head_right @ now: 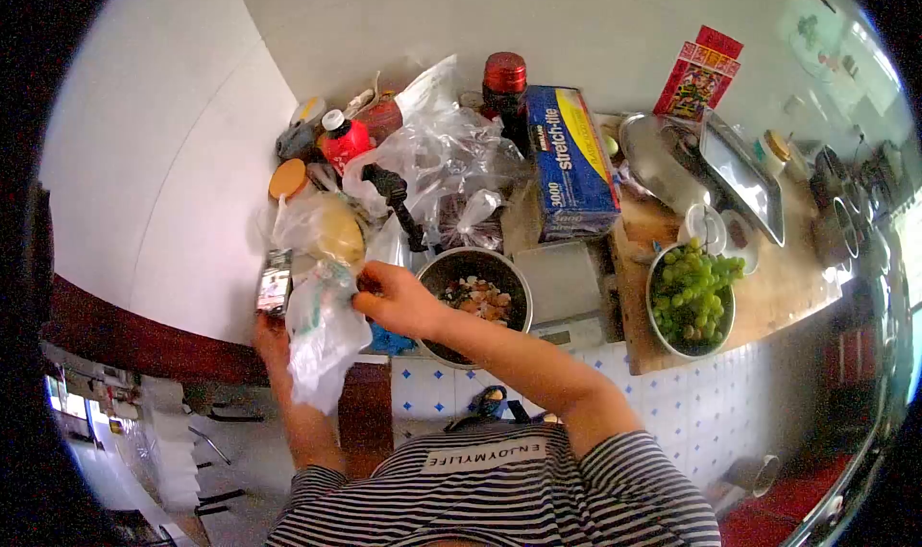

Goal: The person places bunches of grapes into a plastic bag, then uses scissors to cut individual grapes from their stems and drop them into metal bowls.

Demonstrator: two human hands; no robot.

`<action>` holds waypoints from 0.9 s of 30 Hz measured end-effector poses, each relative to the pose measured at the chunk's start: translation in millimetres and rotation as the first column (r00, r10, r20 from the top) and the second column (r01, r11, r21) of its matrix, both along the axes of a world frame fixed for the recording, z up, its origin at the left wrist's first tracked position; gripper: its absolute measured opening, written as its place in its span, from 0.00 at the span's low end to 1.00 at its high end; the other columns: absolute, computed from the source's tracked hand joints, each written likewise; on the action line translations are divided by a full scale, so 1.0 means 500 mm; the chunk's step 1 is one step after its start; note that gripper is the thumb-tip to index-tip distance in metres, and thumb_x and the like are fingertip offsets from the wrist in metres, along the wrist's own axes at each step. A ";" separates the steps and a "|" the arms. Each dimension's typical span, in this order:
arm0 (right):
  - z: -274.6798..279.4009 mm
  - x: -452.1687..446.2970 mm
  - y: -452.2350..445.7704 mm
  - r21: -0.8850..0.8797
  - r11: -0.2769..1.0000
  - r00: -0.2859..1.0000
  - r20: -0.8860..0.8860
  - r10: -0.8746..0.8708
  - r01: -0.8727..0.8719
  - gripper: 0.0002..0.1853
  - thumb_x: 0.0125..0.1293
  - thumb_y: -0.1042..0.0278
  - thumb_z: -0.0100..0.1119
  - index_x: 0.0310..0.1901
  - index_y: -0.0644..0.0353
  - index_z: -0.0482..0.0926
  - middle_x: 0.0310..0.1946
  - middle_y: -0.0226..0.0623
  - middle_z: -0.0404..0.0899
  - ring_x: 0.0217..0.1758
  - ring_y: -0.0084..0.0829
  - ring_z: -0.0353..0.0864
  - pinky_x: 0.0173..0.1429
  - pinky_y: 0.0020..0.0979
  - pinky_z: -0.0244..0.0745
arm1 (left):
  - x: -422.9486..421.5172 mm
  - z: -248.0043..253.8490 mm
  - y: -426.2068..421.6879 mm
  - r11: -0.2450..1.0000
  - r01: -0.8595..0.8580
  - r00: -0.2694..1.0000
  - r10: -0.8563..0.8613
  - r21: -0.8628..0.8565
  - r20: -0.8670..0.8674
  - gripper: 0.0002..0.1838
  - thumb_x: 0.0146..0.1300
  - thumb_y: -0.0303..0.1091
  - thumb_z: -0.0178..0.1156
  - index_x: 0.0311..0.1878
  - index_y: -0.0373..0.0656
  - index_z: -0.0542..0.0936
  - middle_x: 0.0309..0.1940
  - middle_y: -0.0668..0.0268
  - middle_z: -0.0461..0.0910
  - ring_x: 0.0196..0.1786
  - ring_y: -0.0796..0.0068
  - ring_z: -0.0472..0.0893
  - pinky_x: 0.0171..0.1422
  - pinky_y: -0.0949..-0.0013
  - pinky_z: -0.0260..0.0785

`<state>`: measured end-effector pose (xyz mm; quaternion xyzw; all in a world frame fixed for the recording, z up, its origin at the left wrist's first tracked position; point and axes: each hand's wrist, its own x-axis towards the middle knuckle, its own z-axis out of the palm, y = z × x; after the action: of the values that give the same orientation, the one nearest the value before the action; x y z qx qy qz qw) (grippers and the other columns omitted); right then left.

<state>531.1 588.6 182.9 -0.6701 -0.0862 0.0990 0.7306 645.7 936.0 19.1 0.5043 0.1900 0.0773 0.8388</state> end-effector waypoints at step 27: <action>0.081 -0.693 -0.307 0.254 0.344 0.399 -0.214 -0.891 0.904 0.18 0.48 0.75 0.57 0.44 0.69 0.74 0.37 0.38 0.78 0.38 0.26 0.78 0.43 0.26 0.75 | 0.289 0.095 -1.278 0.686 0.662 0.723 -0.691 -0.303 0.015 0.07 0.61 0.30 0.54 0.39 0.39 0.75 0.32 0.61 0.77 0.30 0.68 0.77 0.30 0.64 0.72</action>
<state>184.7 435.2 223.3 -0.4722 0.2933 -0.3210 0.7668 790.3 296.9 66.6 0.4145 0.0413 -0.2912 0.8612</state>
